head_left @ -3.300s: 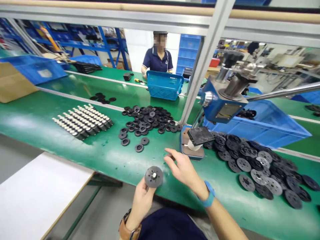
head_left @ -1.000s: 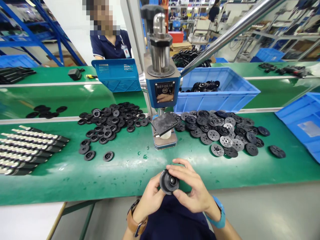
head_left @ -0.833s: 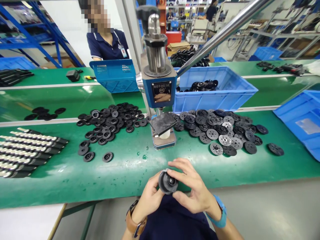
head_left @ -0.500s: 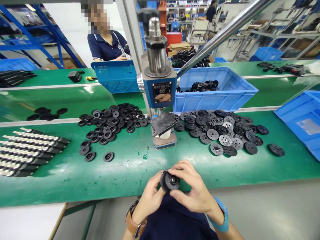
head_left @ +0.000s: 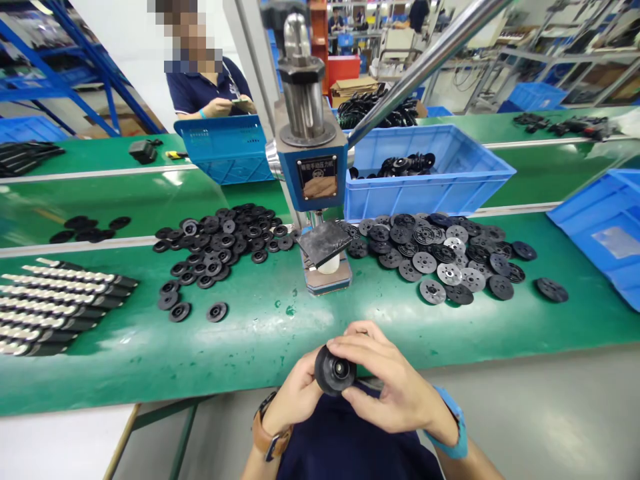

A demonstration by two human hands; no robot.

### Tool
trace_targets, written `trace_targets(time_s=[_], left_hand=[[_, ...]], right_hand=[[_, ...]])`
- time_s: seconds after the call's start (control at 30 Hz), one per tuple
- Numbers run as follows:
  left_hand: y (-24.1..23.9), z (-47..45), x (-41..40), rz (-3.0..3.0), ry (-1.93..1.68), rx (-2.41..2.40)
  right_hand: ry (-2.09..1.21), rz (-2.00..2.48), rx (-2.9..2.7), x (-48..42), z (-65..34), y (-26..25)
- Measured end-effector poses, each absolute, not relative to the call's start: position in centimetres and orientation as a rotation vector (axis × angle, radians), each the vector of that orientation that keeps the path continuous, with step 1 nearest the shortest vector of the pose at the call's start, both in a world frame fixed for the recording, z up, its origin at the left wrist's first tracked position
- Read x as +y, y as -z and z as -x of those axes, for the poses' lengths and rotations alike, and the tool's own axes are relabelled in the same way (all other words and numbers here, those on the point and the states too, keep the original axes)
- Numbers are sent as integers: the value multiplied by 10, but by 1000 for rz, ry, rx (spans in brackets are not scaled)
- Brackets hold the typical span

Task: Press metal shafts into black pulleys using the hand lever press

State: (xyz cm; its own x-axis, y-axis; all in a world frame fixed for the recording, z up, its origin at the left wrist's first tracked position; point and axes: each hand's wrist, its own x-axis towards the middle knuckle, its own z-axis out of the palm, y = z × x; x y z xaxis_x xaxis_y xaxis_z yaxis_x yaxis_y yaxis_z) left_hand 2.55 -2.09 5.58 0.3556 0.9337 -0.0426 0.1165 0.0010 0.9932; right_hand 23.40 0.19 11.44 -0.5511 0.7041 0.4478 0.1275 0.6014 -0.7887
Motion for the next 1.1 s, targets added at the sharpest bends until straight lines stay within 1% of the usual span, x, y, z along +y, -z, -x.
trace_targets(time_s=[0.1, 0.2, 0.33, 0.43, 0.5, 0.67, 0.83, 1.1], left_hand=[[-54, -24, -22, -1438, -845, 1017], [-51, -24, -22, -1461, -860, 1005], [-47, -25, -23, -1465, -862, 978], [-46, -25, -23, -1438, -852, 956], [-47, -25, -22, -1411, -853, 944], [-50, -28, -23, -1318, -877, 962], [-45, -30, -26, -1194, -994, 981], [-42, -29, -25, -1050, -1184, 970]], right_hand=[[-909, 664, -2027, -1, -234, -114], [-942, 720, -1871, -2, -238, -106], [-906, 1018, -1612, 7, -248, -83], [-783, 1270, -1614, 17, -252, -57], [-702, 1355, -1681, 20, -252, -40], [-508, 1418, -1853, 20, -250, -6], [-326, 1414, -1944, 20, -253, 11], [-232, 1414, -1907, 27, -262, 34]])
